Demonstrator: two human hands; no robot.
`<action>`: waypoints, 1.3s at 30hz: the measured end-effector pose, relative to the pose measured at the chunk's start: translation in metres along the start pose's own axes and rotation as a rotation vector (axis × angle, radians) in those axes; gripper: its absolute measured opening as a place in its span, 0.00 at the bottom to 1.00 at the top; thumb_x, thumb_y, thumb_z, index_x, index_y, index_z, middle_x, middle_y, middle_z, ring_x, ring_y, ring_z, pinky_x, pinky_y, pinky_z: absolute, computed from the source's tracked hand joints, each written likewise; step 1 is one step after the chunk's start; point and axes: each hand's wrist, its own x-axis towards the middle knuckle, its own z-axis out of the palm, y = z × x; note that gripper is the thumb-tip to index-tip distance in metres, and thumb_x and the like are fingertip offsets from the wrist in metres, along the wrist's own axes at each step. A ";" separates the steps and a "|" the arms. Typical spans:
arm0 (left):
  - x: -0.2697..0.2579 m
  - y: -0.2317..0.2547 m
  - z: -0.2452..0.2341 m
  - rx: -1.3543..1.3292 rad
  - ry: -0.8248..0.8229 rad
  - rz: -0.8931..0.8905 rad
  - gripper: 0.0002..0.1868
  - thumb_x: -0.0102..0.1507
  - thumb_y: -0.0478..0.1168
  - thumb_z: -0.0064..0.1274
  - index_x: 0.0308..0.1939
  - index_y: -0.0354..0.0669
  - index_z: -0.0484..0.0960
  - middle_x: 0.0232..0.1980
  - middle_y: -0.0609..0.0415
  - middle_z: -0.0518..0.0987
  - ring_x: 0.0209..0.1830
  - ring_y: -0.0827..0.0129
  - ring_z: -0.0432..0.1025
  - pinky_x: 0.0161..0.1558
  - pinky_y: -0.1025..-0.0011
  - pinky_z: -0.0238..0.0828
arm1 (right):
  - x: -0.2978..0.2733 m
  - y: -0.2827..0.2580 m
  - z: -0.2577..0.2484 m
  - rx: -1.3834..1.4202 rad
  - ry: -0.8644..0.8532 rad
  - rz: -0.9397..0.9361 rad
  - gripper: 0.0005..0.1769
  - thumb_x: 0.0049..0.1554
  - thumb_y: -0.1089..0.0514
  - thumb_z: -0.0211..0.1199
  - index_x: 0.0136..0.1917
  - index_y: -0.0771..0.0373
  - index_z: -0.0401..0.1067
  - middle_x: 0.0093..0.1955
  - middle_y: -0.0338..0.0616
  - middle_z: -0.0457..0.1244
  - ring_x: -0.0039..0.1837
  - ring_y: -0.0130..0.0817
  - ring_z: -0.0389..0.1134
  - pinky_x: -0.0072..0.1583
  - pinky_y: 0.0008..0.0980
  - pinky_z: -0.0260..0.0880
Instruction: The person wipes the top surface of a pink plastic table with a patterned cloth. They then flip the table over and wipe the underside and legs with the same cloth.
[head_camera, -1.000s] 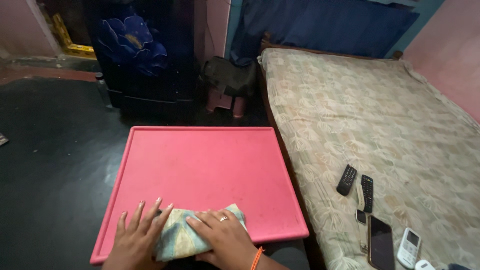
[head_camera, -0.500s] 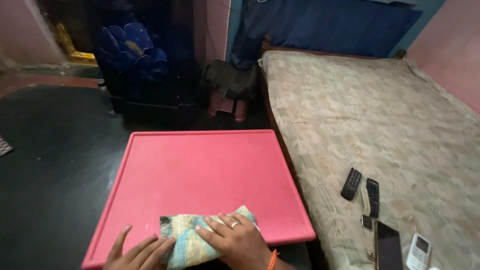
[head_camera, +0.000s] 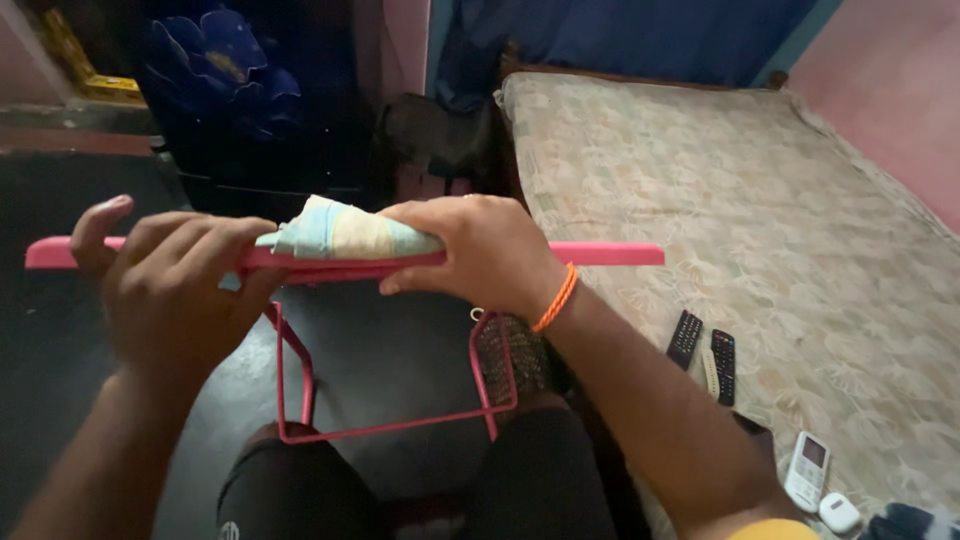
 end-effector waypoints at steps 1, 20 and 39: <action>0.000 -0.002 0.001 0.021 -0.005 0.013 0.14 0.65 0.60 0.62 0.43 0.60 0.88 0.36 0.70 0.83 0.44 0.81 0.76 0.77 0.66 0.42 | 0.004 0.002 -0.001 0.001 -0.027 0.036 0.33 0.47 0.37 0.75 0.62 0.50 0.77 0.50 0.41 0.73 0.51 0.38 0.76 0.52 0.37 0.74; 0.034 -0.027 0.052 0.036 -0.088 -0.037 0.18 0.74 0.61 0.54 0.39 0.57 0.84 0.31 0.64 0.79 0.39 0.73 0.74 0.72 0.66 0.50 | -0.071 0.041 0.037 0.528 0.728 0.076 0.18 0.67 0.49 0.57 0.55 0.65 0.76 0.40 0.42 0.69 0.34 0.32 0.66 0.38 0.35 0.66; 0.072 -0.065 0.131 0.051 -0.045 0.024 0.18 0.76 0.58 0.55 0.42 0.53 0.87 0.35 0.60 0.82 0.35 0.71 0.73 0.66 0.63 0.57 | -0.182 0.078 0.258 0.807 -0.934 0.380 0.30 0.63 0.35 0.55 0.66 0.58 0.72 0.54 0.49 0.70 0.56 0.38 0.70 0.57 0.36 0.69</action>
